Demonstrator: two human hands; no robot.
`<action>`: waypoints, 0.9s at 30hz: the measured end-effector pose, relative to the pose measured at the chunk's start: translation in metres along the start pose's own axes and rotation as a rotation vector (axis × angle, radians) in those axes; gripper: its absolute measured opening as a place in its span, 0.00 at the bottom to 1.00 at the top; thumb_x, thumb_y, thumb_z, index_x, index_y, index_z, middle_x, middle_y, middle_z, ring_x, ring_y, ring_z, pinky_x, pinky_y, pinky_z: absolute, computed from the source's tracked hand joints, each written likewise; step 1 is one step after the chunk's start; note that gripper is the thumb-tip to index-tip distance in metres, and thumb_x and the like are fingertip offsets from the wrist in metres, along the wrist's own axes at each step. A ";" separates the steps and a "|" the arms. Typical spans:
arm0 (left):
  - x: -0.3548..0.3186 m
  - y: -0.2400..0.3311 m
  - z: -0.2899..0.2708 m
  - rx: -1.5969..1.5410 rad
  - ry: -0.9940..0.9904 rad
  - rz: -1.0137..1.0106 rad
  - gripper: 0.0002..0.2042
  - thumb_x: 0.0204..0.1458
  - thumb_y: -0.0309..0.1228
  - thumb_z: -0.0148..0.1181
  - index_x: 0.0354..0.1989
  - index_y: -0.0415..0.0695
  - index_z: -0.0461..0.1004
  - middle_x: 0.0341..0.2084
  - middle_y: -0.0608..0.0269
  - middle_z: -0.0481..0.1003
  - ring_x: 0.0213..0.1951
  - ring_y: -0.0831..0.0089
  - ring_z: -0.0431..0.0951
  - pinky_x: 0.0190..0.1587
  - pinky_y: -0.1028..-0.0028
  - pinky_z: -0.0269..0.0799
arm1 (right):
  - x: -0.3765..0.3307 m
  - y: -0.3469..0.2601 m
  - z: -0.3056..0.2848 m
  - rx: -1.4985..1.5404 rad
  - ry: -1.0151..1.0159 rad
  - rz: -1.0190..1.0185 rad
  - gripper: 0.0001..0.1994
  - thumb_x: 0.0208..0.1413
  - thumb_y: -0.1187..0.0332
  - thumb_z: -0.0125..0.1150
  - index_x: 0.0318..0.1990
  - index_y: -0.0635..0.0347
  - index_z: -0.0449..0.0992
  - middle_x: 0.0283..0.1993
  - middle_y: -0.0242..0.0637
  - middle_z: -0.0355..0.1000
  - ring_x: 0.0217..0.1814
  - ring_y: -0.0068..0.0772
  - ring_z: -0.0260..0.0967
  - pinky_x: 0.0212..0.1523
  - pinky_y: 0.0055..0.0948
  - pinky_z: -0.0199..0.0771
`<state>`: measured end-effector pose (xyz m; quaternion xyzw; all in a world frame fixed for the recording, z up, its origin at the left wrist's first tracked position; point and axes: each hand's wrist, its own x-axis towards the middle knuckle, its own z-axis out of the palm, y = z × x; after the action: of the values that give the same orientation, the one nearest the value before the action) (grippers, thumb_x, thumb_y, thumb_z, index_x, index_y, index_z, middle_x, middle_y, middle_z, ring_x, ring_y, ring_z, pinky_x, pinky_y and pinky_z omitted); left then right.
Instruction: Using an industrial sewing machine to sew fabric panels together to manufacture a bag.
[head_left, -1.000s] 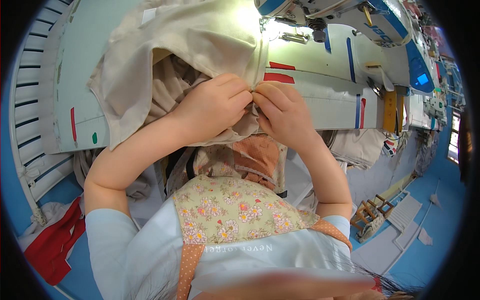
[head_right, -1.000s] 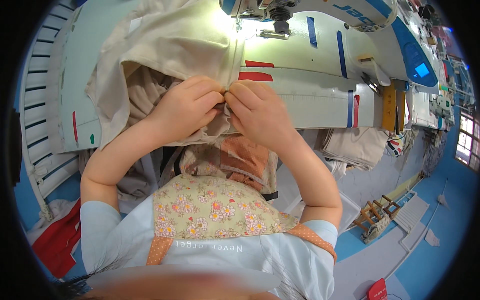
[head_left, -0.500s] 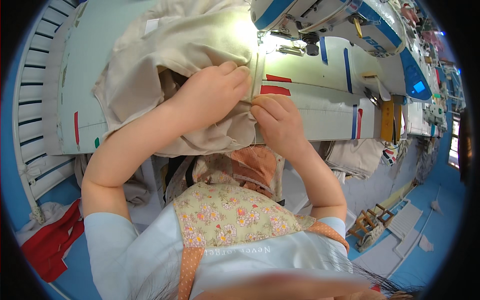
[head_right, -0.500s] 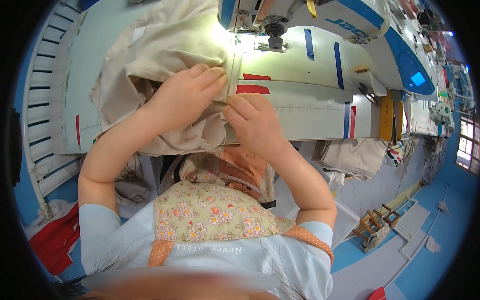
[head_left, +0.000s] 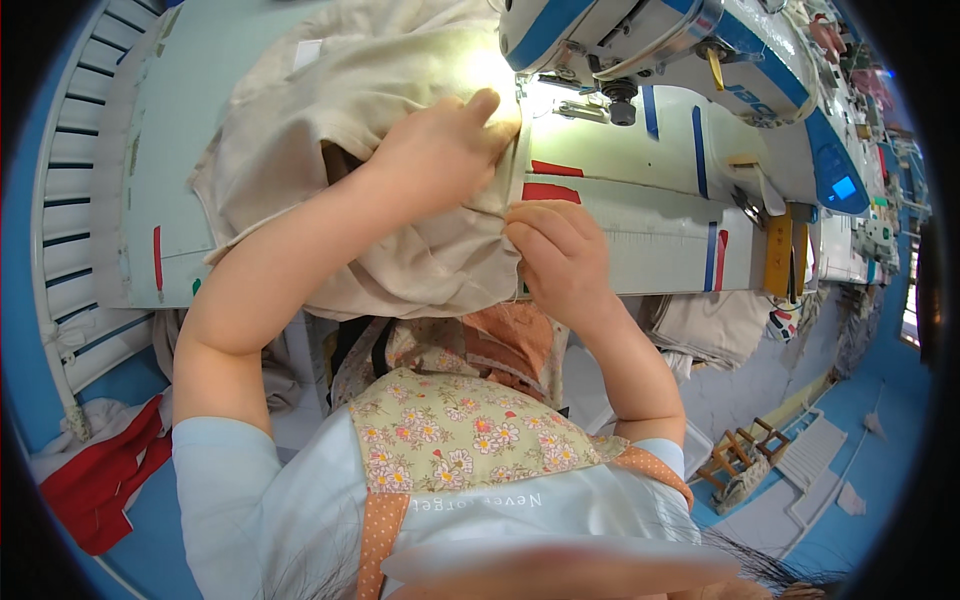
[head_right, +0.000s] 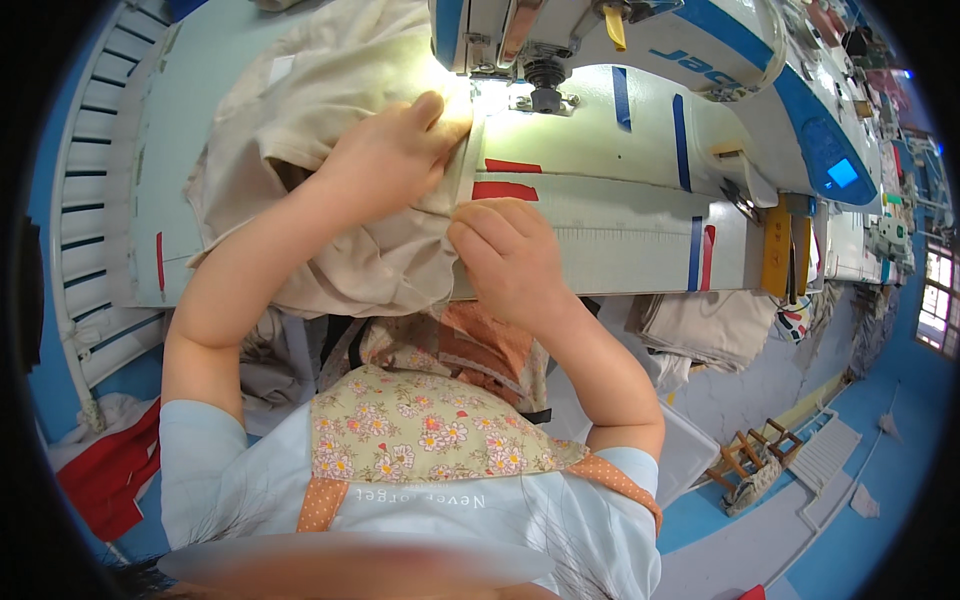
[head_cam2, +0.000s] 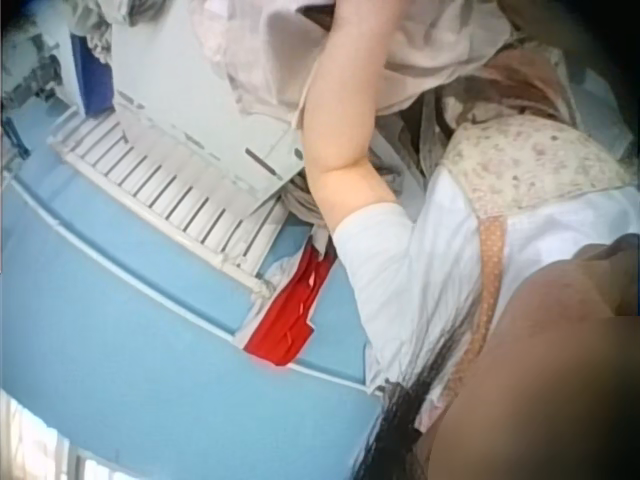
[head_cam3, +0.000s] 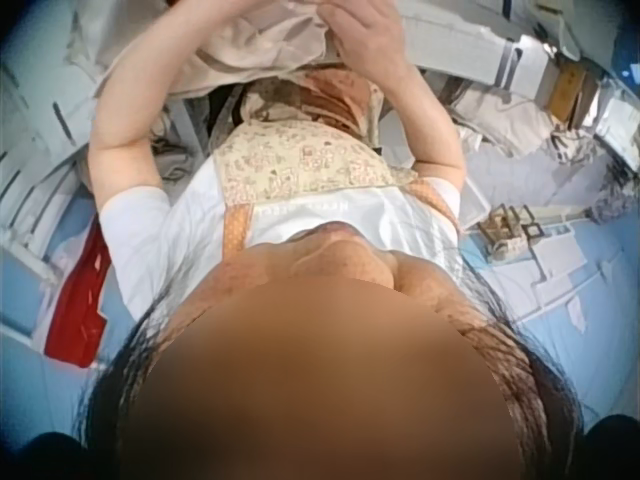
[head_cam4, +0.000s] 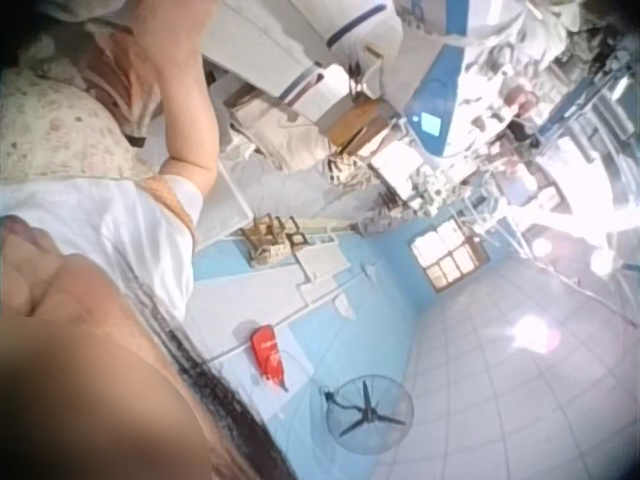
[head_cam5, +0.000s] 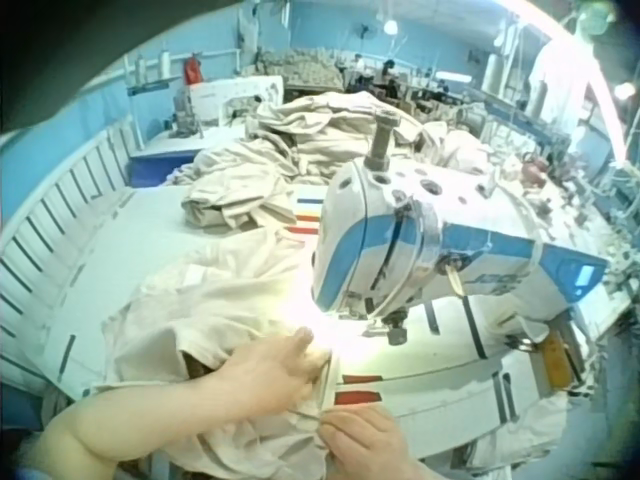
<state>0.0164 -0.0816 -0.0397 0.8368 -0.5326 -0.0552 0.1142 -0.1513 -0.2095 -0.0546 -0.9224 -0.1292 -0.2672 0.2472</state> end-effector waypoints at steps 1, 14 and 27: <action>-0.004 -0.001 0.002 0.003 0.000 -0.001 0.16 0.50 0.30 0.59 0.49 0.47 0.78 0.38 0.63 0.71 0.46 0.64 0.76 0.38 0.65 0.79 | -0.002 0.000 0.001 -0.009 -0.031 0.014 0.14 0.39 0.75 0.62 0.38 0.60 0.76 0.44 0.37 0.75 0.47 0.41 0.75 0.46 0.39 0.76; -0.057 0.002 0.012 -0.157 0.209 0.368 0.18 0.49 0.29 0.62 0.51 0.44 0.77 0.45 0.64 0.73 0.49 0.63 0.75 0.52 0.65 0.73 | -0.013 -0.008 0.007 -0.125 -0.014 -0.005 0.13 0.42 0.72 0.64 0.38 0.62 0.78 0.46 0.37 0.75 0.48 0.39 0.74 0.46 0.37 0.77; -0.064 0.003 0.012 -0.180 0.200 0.404 0.19 0.50 0.30 0.61 0.52 0.44 0.77 0.43 0.64 0.72 0.48 0.63 0.75 0.51 0.65 0.73 | -0.019 -0.012 0.011 -0.136 0.050 -0.017 0.13 0.41 0.73 0.64 0.38 0.63 0.79 0.44 0.38 0.76 0.47 0.40 0.75 0.43 0.36 0.78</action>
<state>-0.0163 -0.0262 -0.0527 0.7009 -0.6683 0.0048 0.2493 -0.1663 -0.1962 -0.0683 -0.9289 -0.1122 -0.3005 0.1851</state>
